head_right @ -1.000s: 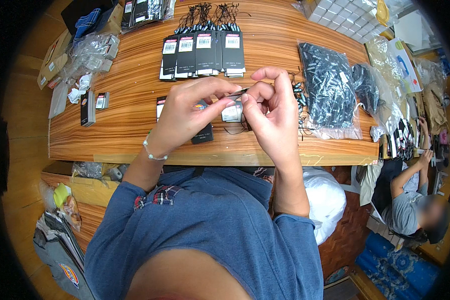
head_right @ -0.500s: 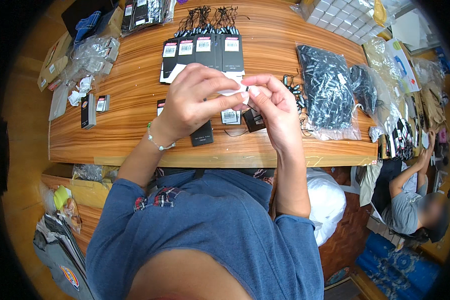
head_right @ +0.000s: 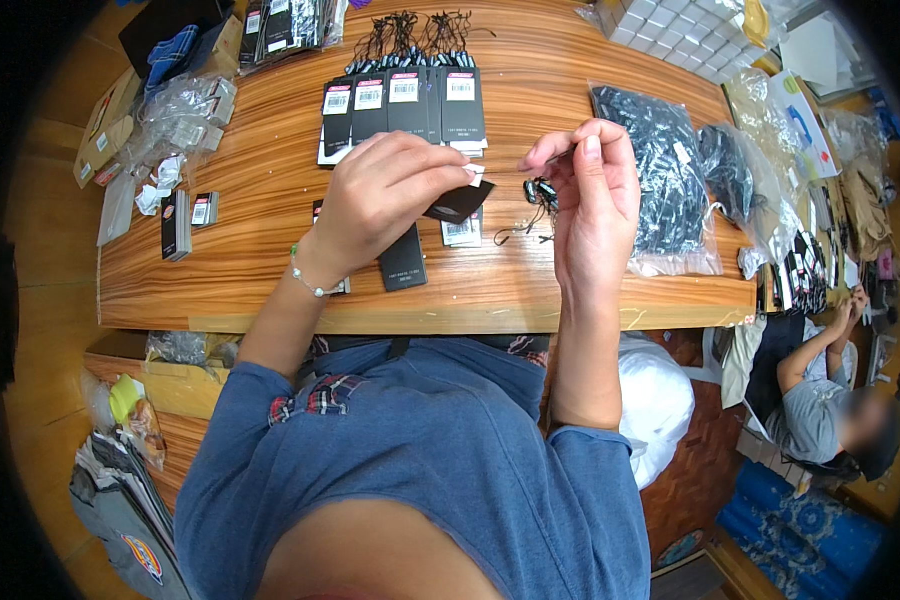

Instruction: The person sits at a wooden table and repeatedly picks up small black rectangular tags and thin black cords. They thread the cords through the tags and place the assembled items into a pile on the table.

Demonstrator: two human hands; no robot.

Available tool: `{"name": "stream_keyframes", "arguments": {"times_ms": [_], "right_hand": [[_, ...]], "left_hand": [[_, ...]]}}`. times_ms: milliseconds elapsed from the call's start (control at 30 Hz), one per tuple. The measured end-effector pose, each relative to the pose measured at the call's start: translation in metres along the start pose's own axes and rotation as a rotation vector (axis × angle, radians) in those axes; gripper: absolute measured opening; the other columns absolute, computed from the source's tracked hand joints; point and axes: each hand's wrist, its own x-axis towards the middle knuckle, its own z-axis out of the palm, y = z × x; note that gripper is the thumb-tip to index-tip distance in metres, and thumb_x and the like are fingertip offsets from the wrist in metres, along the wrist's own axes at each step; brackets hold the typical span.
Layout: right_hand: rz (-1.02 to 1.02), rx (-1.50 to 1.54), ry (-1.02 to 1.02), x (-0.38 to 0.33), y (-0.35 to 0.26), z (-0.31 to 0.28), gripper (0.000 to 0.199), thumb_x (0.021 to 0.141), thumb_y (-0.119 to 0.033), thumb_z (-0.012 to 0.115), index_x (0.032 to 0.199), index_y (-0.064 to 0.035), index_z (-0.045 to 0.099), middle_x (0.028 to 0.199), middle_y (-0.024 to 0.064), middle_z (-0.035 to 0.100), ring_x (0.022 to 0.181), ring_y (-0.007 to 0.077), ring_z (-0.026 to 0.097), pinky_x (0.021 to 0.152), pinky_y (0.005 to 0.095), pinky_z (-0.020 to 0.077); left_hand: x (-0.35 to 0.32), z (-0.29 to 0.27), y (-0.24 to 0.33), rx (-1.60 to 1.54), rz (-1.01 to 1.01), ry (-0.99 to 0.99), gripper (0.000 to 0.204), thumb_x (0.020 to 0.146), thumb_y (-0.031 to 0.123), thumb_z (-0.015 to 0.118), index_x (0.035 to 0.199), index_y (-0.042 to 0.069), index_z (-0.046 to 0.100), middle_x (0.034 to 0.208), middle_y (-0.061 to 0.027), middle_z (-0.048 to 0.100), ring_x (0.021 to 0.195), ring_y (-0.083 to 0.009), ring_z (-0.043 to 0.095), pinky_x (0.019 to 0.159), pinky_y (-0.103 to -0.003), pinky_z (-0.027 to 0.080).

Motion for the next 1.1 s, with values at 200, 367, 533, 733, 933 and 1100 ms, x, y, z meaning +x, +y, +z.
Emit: {"name": "stream_keyframes", "arguments": {"times_ms": [200,367,533,733,933,1100], "right_hand": [[0.059,0.153,-0.051,0.000,0.002,0.005,0.013,0.095,-0.017,0.040,0.098,-0.0050,0.045,0.074,0.0122,0.055,0.066,0.0175,0.056,0.060,0.0278,0.0477],[0.224,0.306,-0.261,0.009,-0.005,-0.003,0.013,0.094,-0.015,0.041,0.097,-0.0032,0.044,0.071,0.0139,0.056,0.061,0.0190,0.057,0.057,0.0280,0.0504],[0.436,0.481,-0.329,0.008,0.003,0.004,0.013,0.094,-0.014,0.041,0.099,-0.0020,0.043,0.083,0.0220,0.059,0.073,0.0261,0.063,0.067,0.0336,0.0553],[0.373,0.436,-0.191,0.009,0.005,0.007,0.012,0.094,-0.013,0.042,0.097,-0.0014,0.044,0.093,0.0249,0.058,0.083,0.0291,0.063,0.072,0.0357,0.0554],[0.344,0.420,-0.186,0.007,0.002,0.000,0.012,0.093,-0.013,0.043,0.096,-0.0019,0.046,0.093,0.0226,0.058,0.084,0.0300,0.063,0.074,0.0365,0.0555],[0.228,0.260,-0.141,0.005,-0.003,0.005,0.011,0.093,-0.014,0.046,0.095,-0.0034,0.047,0.091,0.0164,0.057,0.078,0.0214,0.059,0.068,0.0293,0.0518]], "left_hand": [[-0.016,0.006,-0.008,-0.128,-0.139,0.058,0.019,0.070,-0.004,0.065,0.081,0.005,0.053,0.085,-0.0060,0.064,0.076,-0.0210,0.061,0.065,-0.030,0.047],[-0.015,0.002,0.003,-0.515,-0.398,0.094,0.020,0.069,-0.008,0.064,0.075,0.004,0.048,0.086,-0.0070,0.063,0.079,-0.0188,0.062,0.069,-0.029,0.048],[-0.012,0.007,0.001,-0.566,-0.363,0.035,0.010,0.073,-0.006,0.061,0.079,0.001,0.056,0.086,-0.0088,0.062,0.079,-0.0221,0.061,0.069,-0.030,0.049],[-0.022,0.012,0.001,-1.226,-0.701,-0.023,0.031,0.083,0.023,0.063,0.101,-0.002,0.056,0.092,-0.0069,0.059,0.088,-0.0127,0.056,0.076,-0.023,0.043],[-0.024,0.015,0.000,-1.282,-0.721,-0.138,0.027,0.084,0.010,0.061,0.106,0.004,0.045,0.097,-0.0048,0.053,0.090,-0.0114,0.056,0.079,-0.027,0.047],[-0.024,0.018,0.000,-1.084,-0.682,-0.096,0.013,0.080,0.000,0.058,0.091,0.004,0.052,0.085,-0.0017,0.054,0.080,-0.0078,0.054,0.070,-0.024,0.045]]}}
